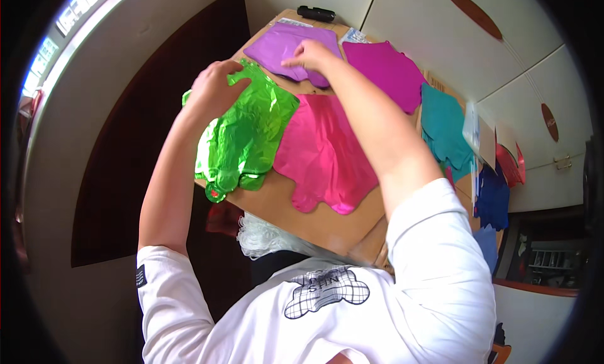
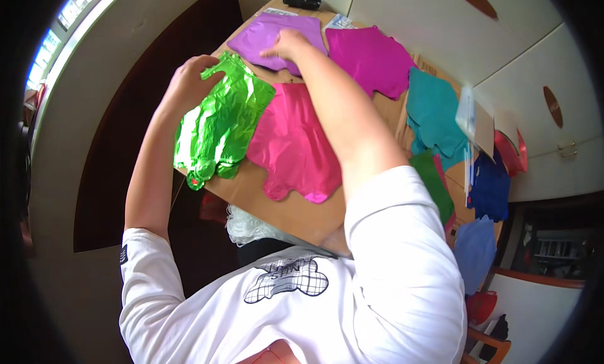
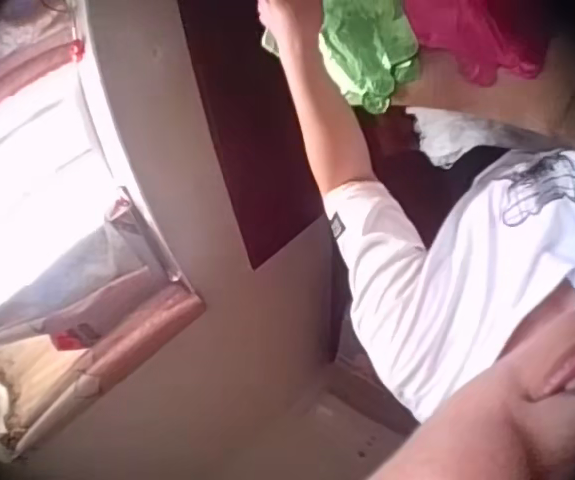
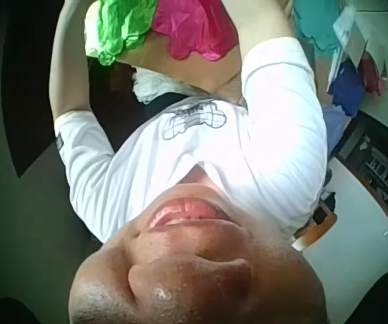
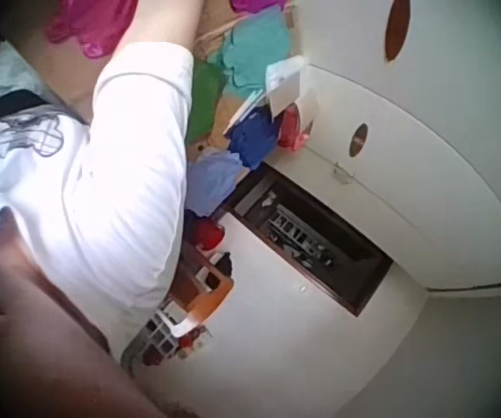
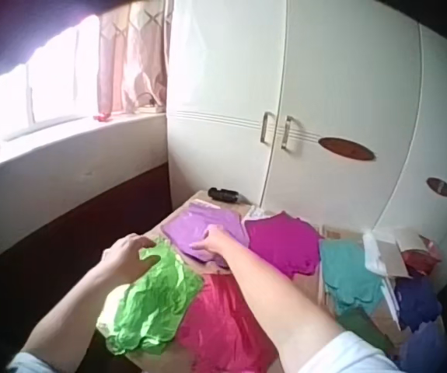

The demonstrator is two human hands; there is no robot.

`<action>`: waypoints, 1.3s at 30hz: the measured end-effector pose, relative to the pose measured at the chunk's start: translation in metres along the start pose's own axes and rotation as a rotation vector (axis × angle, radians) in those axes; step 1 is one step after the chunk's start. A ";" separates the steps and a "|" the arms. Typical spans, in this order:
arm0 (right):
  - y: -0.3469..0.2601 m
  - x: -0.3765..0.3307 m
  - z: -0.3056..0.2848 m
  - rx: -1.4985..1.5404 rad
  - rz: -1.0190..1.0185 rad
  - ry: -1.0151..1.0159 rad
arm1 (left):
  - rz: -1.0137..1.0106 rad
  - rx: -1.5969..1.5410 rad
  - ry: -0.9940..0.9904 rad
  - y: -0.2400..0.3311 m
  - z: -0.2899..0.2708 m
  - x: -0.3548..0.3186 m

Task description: Folding and packaging colorful star-shaped foil balloons into plastic sleeves.

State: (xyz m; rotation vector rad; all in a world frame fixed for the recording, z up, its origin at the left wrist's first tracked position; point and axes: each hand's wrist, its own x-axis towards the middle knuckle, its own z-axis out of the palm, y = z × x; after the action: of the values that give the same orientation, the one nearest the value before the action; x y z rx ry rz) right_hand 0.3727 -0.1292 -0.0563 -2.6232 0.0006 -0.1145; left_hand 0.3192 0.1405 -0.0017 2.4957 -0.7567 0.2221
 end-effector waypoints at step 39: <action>0.050 -0.078 -0.221 1.084 0.001 0.640 | 0.120 0.387 -0.075 -0.008 0.088 0.072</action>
State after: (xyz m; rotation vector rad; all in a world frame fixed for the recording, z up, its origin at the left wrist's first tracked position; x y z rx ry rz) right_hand 0.2780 -0.2797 0.1039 -1.4256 0.1244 -0.7208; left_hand 0.3841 0.0662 -0.0593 2.8357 -0.9748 0.3475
